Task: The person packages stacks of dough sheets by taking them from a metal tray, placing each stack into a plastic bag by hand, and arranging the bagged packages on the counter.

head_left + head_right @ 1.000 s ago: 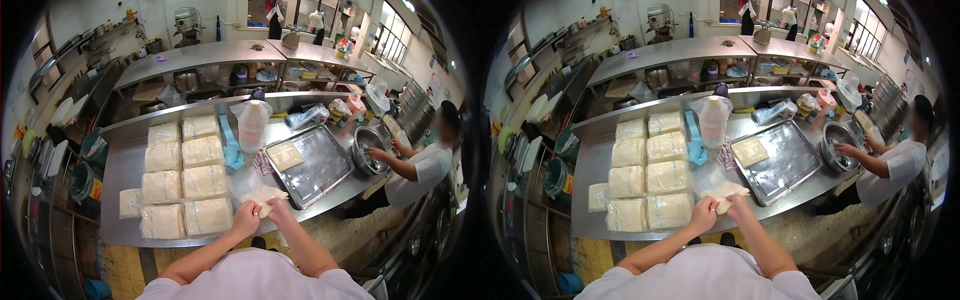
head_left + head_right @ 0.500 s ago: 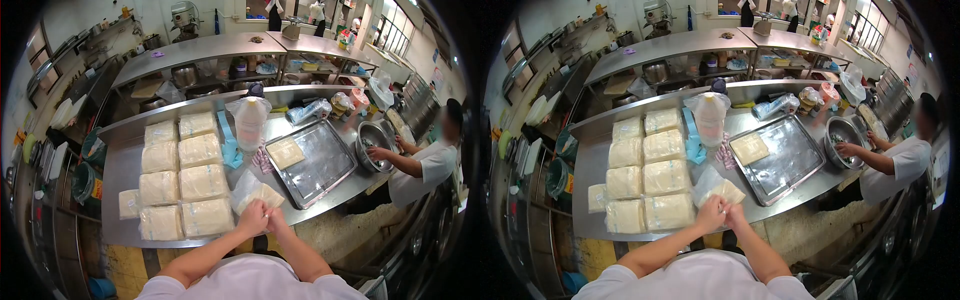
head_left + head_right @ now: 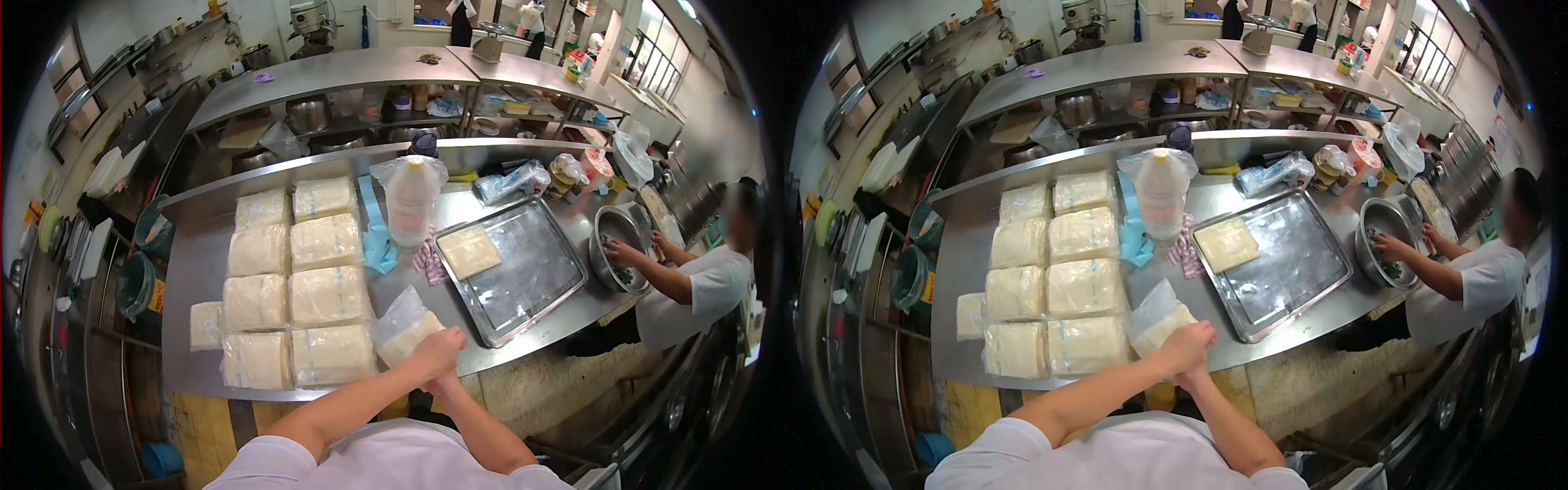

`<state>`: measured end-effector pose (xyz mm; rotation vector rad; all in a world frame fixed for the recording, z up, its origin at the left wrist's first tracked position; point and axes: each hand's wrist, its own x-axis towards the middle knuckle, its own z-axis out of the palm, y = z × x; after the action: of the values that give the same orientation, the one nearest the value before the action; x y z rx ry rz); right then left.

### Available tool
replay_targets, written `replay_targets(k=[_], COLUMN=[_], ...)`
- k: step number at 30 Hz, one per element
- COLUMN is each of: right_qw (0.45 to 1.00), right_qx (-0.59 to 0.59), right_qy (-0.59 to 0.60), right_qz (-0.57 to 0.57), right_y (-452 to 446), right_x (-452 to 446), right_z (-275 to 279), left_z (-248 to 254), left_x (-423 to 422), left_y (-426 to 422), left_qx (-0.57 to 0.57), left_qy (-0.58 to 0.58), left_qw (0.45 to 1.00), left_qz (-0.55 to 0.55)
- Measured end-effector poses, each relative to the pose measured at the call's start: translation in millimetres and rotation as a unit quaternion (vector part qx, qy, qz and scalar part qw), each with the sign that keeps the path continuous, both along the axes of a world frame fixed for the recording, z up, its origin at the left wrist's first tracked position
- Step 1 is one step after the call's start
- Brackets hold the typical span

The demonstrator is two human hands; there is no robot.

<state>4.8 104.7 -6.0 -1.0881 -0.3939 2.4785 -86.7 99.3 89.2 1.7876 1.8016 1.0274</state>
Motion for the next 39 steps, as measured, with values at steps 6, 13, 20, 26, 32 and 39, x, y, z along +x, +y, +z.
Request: replay_targets(k=[6, 13, 20, 26, 32, 39], right_qw=[1.000, 0.999, 0.993, 1.000, 0.995, 0.983], right_qx=[0.005, 0.034, 0.083, -0.017, 0.033, 0.018], right_qy=[-0.024, -0.037, -0.078, 0.006, 0.019, -0.168], right_qz=[0.006, 0.012, 0.016, -0.020, -0.091, -0.069], right_y=[10, 21, 39, 57, 40, 59], right_x=[8, 17, -1, -12, -36, -41], right_z=[-17, -17, -21, -81, 12, -20], left_z=[20, 7, 20, -1, 3, 31], left_x=[14, 27, 2, -9, -8, -4], left_y=[-10, -13, -80, -102, -116, -113], left_qx=[-0.048, -0.065, -0.001, -0.163, -0.120, -0.031], left_qy=[0.089, 0.112, -0.014, 0.054, 0.016, -0.023], left_qw=[0.993, 0.990, 0.995, 0.978, 0.989, 0.992], left_qz=[-0.064, -0.050, 0.098, 0.119, 0.082, 0.122])
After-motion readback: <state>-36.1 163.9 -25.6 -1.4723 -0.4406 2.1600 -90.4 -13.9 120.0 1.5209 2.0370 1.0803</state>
